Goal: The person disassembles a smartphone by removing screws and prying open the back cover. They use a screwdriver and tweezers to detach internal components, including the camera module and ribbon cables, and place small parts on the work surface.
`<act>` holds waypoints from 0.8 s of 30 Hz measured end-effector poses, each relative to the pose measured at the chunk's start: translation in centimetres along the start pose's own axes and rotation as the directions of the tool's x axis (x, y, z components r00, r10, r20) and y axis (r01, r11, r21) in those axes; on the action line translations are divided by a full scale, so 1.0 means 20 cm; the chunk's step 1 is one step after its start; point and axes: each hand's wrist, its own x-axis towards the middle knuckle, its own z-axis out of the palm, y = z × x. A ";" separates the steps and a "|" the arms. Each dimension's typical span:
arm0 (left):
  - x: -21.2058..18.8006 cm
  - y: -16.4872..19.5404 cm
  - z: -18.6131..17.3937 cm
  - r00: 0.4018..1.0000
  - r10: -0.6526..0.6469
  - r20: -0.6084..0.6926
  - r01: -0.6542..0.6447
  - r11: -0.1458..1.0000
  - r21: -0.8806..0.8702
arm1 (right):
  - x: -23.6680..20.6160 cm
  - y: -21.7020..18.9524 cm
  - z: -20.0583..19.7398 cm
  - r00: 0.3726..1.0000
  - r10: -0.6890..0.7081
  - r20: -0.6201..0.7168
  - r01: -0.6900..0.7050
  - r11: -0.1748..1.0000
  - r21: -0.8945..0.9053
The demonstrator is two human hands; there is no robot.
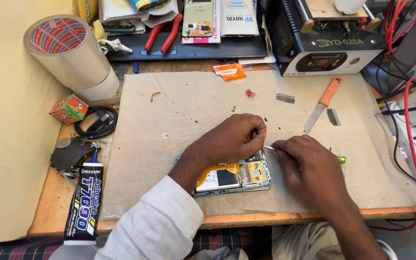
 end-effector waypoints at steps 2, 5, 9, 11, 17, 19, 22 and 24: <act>0.01 -0.03 0.01 1.000 -0.003 -0.016 0.002 0.999 -0.048 | 0.02 0.02 -0.01 0.991 0.091 0.097 -0.091 0.996 -0.009; 0.03 -0.07 0.01 0.999 -0.021 -0.035 0.016 0.990 -0.138 | 0.04 0.07 -0.02 0.962 0.165 0.218 -0.181 0.982 0.052; 0.05 -0.11 0.00 0.997 -0.074 -0.007 0.065 0.916 -0.397 | 0.07 0.16 0.02 0.914 0.226 0.336 -0.330 0.896 0.296; 0.05 -0.11 0.00 0.994 -0.109 0.001 0.095 0.863 -0.495 | 0.08 0.19 0.05 0.881 0.258 0.396 -0.424 0.801 0.423; 0.03 -0.11 0.00 0.987 -0.152 -0.046 0.116 0.888 -0.445 | 0.00 0.13 -0.03 0.897 0.140 0.419 -0.407 0.632 0.659; 0.03 -0.11 0.01 0.992 -0.121 -0.045 0.091 0.902 -0.421 | -0.11 0.07 -0.12 0.915 0.081 0.396 -0.336 0.696 0.634; 0.03 -0.06 -0.02 0.990 -0.138 -0.029 0.115 0.911 -0.397 | -0.17 0.00 -0.23 0.957 0.041 0.288 -0.206 0.796 0.570; 0.02 0.00 -0.05 0.996 -0.091 -0.005 0.080 0.900 -0.428 | -0.16 -0.04 -0.26 0.981 0.051 0.188 -0.133 0.880 0.457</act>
